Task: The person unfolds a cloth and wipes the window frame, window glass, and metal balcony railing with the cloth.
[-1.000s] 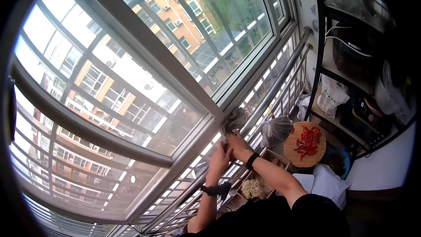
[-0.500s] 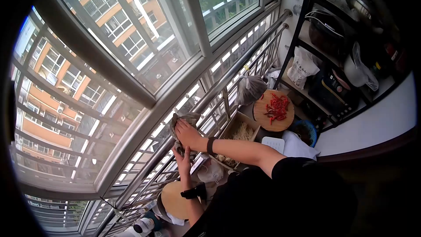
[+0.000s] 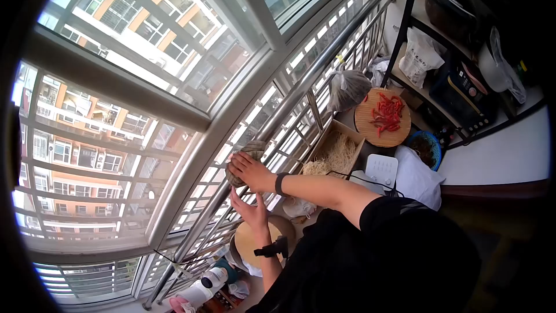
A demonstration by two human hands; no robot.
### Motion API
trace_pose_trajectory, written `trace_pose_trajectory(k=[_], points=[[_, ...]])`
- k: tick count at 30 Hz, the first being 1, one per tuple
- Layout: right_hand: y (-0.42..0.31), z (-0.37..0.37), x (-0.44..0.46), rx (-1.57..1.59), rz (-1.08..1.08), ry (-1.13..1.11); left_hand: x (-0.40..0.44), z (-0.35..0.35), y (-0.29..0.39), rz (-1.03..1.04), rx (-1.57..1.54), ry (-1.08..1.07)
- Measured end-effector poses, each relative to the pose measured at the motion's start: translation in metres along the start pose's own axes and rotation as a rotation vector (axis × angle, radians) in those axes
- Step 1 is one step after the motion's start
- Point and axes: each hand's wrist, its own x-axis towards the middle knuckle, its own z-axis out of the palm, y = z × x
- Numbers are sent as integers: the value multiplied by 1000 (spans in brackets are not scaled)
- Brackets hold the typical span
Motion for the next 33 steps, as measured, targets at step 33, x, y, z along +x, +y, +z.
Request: trace_pose_trajectory(k=[33], points=[[599,-256,-137,-160,397,320,215,503,448,888,278,-269]])
